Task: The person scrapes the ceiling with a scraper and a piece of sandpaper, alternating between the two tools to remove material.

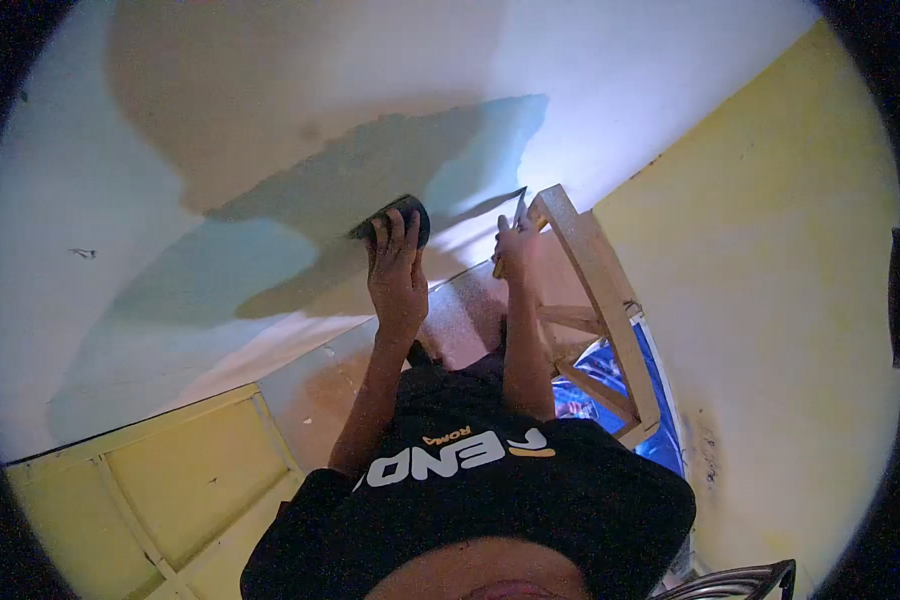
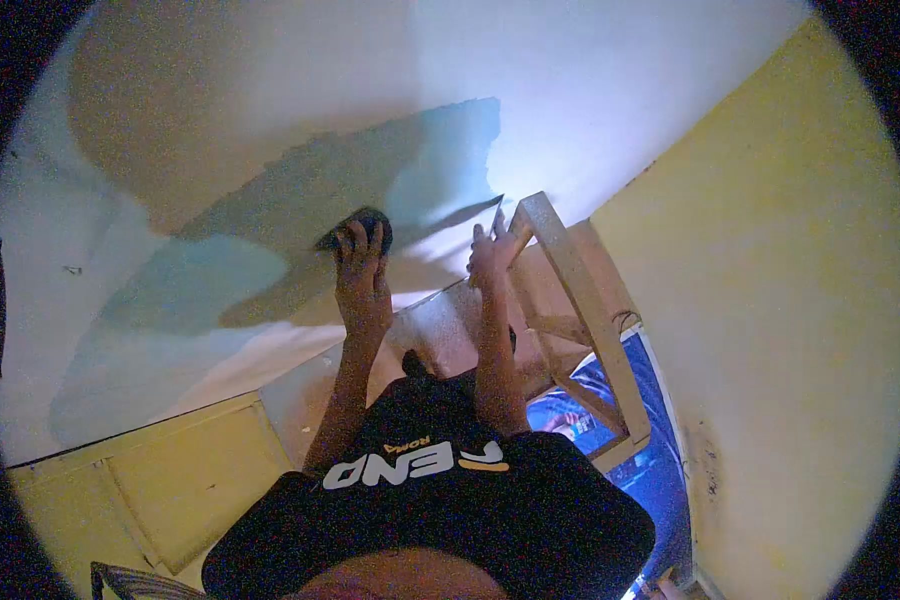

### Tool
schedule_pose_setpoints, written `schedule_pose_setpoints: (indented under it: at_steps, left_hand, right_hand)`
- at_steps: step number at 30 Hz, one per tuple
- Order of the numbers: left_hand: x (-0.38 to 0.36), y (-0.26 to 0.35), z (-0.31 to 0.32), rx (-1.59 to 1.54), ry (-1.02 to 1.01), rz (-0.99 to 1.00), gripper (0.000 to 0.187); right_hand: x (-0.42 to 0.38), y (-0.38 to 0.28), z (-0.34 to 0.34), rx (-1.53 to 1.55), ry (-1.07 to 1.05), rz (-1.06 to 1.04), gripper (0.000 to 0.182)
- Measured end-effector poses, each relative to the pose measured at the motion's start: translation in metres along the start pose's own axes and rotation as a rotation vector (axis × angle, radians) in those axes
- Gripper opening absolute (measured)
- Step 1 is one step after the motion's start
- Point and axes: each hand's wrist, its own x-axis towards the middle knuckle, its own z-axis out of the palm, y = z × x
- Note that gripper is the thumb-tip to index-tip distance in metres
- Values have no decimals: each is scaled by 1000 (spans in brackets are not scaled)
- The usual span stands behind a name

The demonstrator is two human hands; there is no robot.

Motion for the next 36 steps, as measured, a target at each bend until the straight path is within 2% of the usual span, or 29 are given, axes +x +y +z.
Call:
schedule_pose_setpoints:
  at_steps: [3,4,12,15,18,20,23,27,28,31,32,35,36]
  left_hand:
    - [0,-2,-3,22,-5,24,50]
    - [2,-2,-1,37,2,26,50]
    - [0,-5,-5,26,-3,23,51]
    - [-1,-1,-9,47,-38,-7,51]
    - [-1,-3,-7,-1,-14,-14,50]
    - [-1,-6,0,8,0,8,49]
    - [-5,-3,-8,2,10,17,48]
    - [1,-2,-6,-22,-4,3,48]
    - [0,-2,-5,-14,-10,8,48]
    - [1,-2,-8,-17,2,10,49]
    - [0,-3,-7,1,-3,16,49]
    - [0,-6,-1,41,3,22,49]
    - [1,-5,0,50,6,17,49]
  right_hand:
    - [-2,7,-1,43,-72,-26,49]
    - [-8,9,1,-31,-56,-1,59]
    - [3,0,2,-87,3,-51,57]
    - [20,18,-1,-123,44,-10,58]
    - [-9,-9,7,154,16,67,59]
    - [-18,-11,2,-98,4,-39,61]
    - [-1,-2,2,-50,29,-39,62]
    - [-23,-9,6,44,-37,-10,57]
    - [-16,-5,4,-32,-26,-25,57]
    - [10,1,0,14,36,-34,55]
    - [17,5,-2,13,6,20,52]
    - [-9,-8,-5,-4,-56,-56,50]
    - [-5,-7,-6,-35,-62,-45,56]
